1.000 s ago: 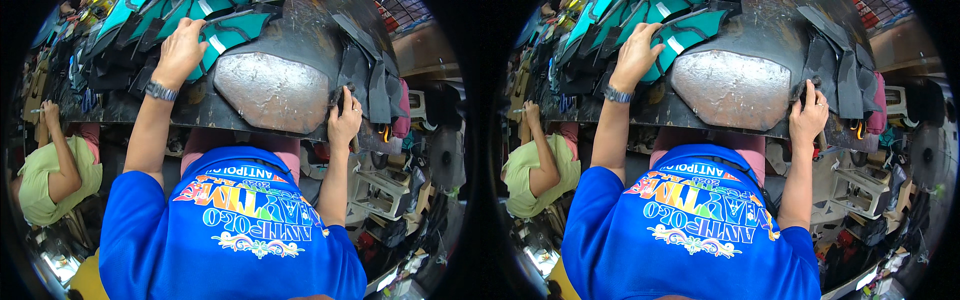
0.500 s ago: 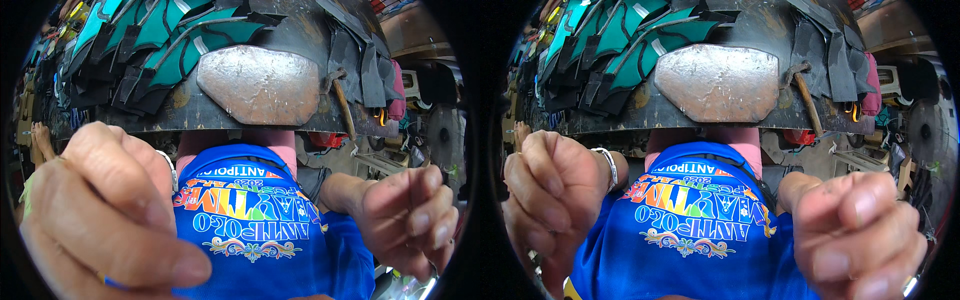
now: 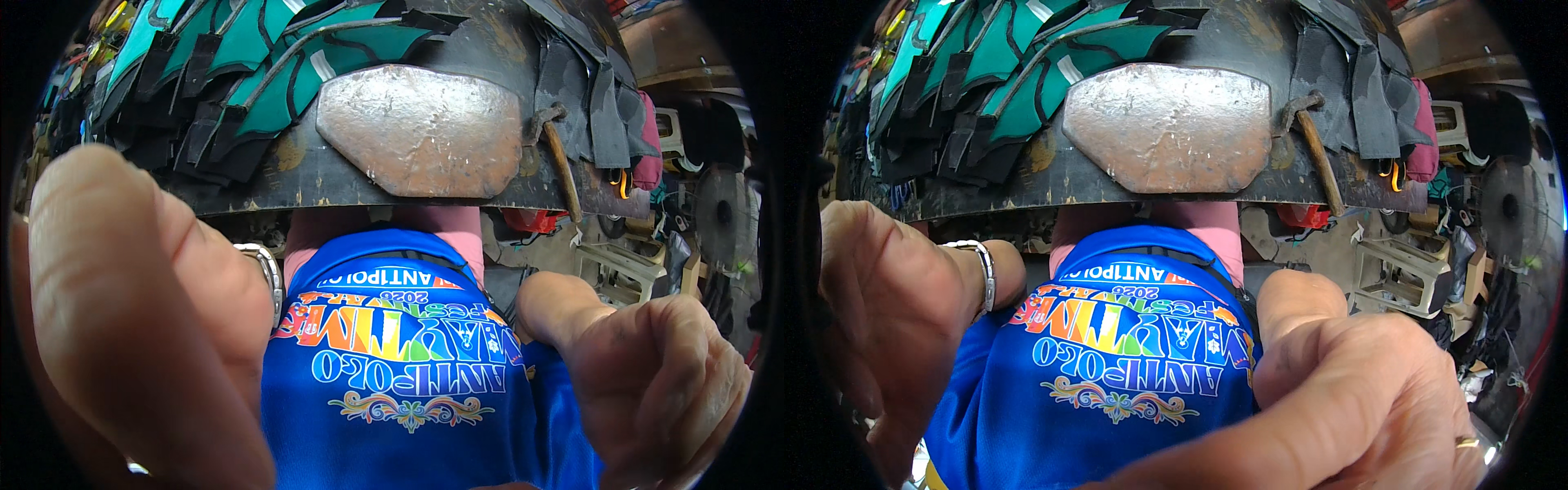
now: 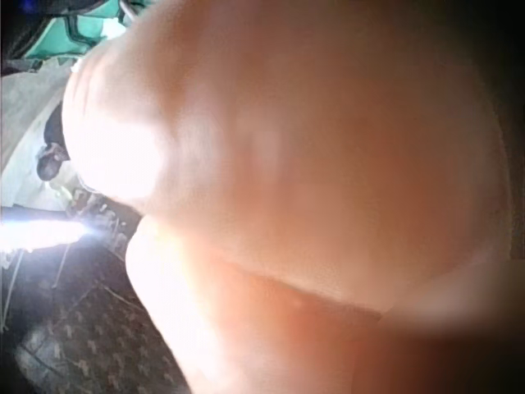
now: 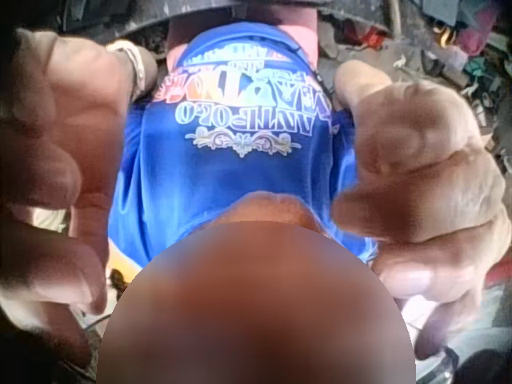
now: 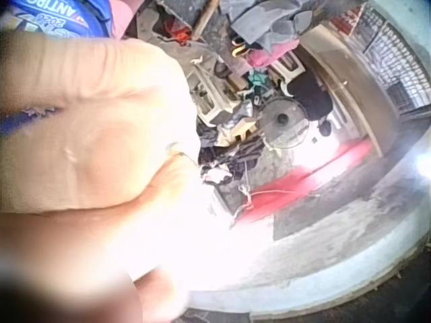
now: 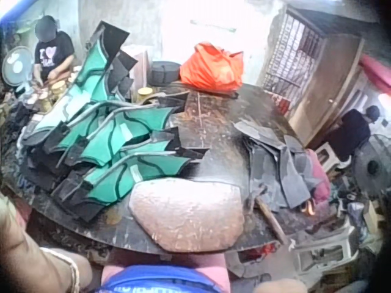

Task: The person repeatedly rubs the edges of green and black shoe parts with a small tool on a workbench. They handle multiple parts one at a time, turning them over and rubbing different edges before placing them back on the table.

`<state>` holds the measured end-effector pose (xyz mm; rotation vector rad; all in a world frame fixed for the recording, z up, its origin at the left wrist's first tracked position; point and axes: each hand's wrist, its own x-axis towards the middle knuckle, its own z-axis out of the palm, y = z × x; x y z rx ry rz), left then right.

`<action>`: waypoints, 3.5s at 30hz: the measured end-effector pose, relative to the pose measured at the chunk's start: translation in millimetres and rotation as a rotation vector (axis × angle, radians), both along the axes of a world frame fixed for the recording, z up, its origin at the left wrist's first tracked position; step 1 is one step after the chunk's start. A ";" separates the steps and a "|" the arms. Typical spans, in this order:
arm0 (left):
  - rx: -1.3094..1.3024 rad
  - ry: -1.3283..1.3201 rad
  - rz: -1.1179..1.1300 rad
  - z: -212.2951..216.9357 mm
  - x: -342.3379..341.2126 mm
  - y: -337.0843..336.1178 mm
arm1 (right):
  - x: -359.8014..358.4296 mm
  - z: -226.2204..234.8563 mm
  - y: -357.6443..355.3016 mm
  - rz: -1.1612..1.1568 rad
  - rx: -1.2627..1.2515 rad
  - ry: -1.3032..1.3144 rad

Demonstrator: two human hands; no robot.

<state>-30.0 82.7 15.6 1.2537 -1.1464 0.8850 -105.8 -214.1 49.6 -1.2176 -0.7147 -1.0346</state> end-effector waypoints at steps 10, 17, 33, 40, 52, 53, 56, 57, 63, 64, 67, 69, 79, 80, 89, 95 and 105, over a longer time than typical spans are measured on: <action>-0.015 0.005 0.014 -1.8 0.7 2.8 | 7.0 -6.0 6.0 -0.034 -0.015 0.060; -0.042 0.017 0.030 -0.3 -0.6 11.2 | 15.3 -10.7 18.6 -0.030 -0.035 0.132; 0.229 0.287 -0.444 6.0 25.2 -77.4 | 158.5 -68.4 -118.1 -0.816 -0.703 0.558; 0.574 0.507 -0.328 -52.0 40.4 -104.7 | 230.3 -174.1 -260.3 -0.932 -0.854 0.987; 0.527 0.682 -0.215 -77.1 69.8 -136.4 | 167.3 -61.5 -206.5 -0.750 0.050 0.276; 0.488 0.654 -0.181 -74.0 75.4 -142.3 | 151.6 -57.8 -188.7 -0.673 0.116 0.372; 0.387 0.569 -0.077 -65.1 89.0 -163.1 | 115.6 -64.7 -125.7 -0.443 0.288 0.621; 0.352 0.548 -0.041 -64.0 92.0 -170.2 | 108.5 -72.2 -103.9 -0.423 0.239 0.698; 0.420 0.995 -0.375 -81.4 89.2 -162.7 | 77.4 -139.0 -14.8 0.112 0.414 0.908; 0.421 0.991 -0.370 -86.2 87.8 -152.5 | 75.4 -142.8 -15.1 0.197 0.439 0.932; 0.606 0.813 -0.162 -95.8 86.7 -109.3 | 71.3 -141.6 -35.9 0.498 0.557 0.844; 0.919 0.741 -0.034 -96.4 86.2 -79.9 | 72.7 -142.5 -45.6 0.550 0.689 0.921; 1.246 0.705 -0.050 -98.9 85.6 -91.7 | 80.1 -189.2 -9.8 0.177 0.366 0.969; 1.198 0.763 -0.092 -103.7 87.6 -101.9 | 81.0 -191.0 -8.1 0.160 0.370 0.937; 1.052 0.907 -0.048 -136.2 99.4 -127.9 | 62.2 -184.2 -91.2 -1.058 -1.034 0.680; 1.001 0.878 0.015 -139.4 99.3 -122.4 | 43.3 -201.7 -141.3 -0.942 -1.158 1.052; 0.982 0.855 0.185 -140.6 128.7 -119.5 | 36.5 -182.3 -122.0 -0.558 -0.315 1.338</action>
